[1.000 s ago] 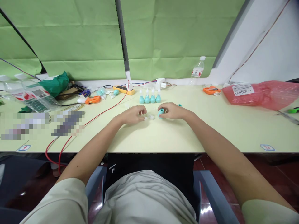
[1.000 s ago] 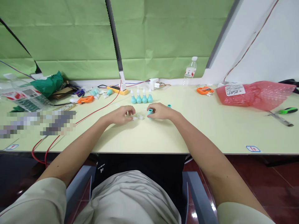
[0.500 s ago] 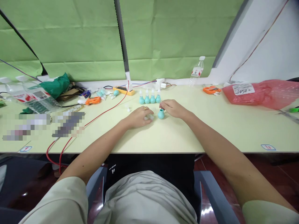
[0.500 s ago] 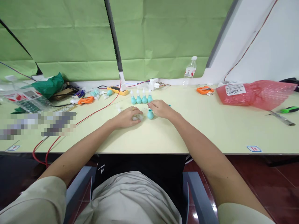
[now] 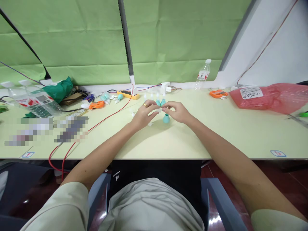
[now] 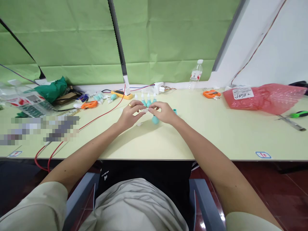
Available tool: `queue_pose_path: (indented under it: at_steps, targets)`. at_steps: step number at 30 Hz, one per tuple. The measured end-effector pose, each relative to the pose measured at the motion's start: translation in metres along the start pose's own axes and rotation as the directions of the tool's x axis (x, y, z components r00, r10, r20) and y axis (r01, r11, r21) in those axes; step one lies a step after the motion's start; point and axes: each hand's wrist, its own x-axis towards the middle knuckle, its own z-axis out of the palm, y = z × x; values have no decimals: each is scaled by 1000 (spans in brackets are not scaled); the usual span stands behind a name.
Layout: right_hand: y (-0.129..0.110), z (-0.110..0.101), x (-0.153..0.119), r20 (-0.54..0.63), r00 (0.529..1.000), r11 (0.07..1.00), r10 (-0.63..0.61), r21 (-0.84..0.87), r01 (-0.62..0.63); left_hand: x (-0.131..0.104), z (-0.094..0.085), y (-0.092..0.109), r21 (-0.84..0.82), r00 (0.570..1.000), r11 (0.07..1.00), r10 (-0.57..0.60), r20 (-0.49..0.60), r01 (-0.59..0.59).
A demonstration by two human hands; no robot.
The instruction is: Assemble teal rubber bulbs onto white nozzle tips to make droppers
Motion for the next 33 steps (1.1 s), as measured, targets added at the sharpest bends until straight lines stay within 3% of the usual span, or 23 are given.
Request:
queue_pose_path:
  at_steps: [4,7,10,15,23,33]
  targets:
    - [-5,5,0,31,995,981,95,168,-99,20,5,6,-26,1000,1000,13,-4,-14]
    - [2,4,4,-71,983,956,168,256,-145,27,13,5,-94,1000,996,-4,4,5]
    - [14,-2,9,-164,953,936,253,289,-199,30,21,-9,-103,993,988,-114,10,114]
    - [27,-8,12,-219,914,917,341,293,-271,31,32,-42,89,939,972,-235,250,220]
    - [35,-5,13,-206,919,914,336,307,-265,25,42,-49,219,886,961,-243,395,166]
    - [37,-2,11,-219,929,937,299,253,-242,28,51,-41,359,882,925,-269,388,124]
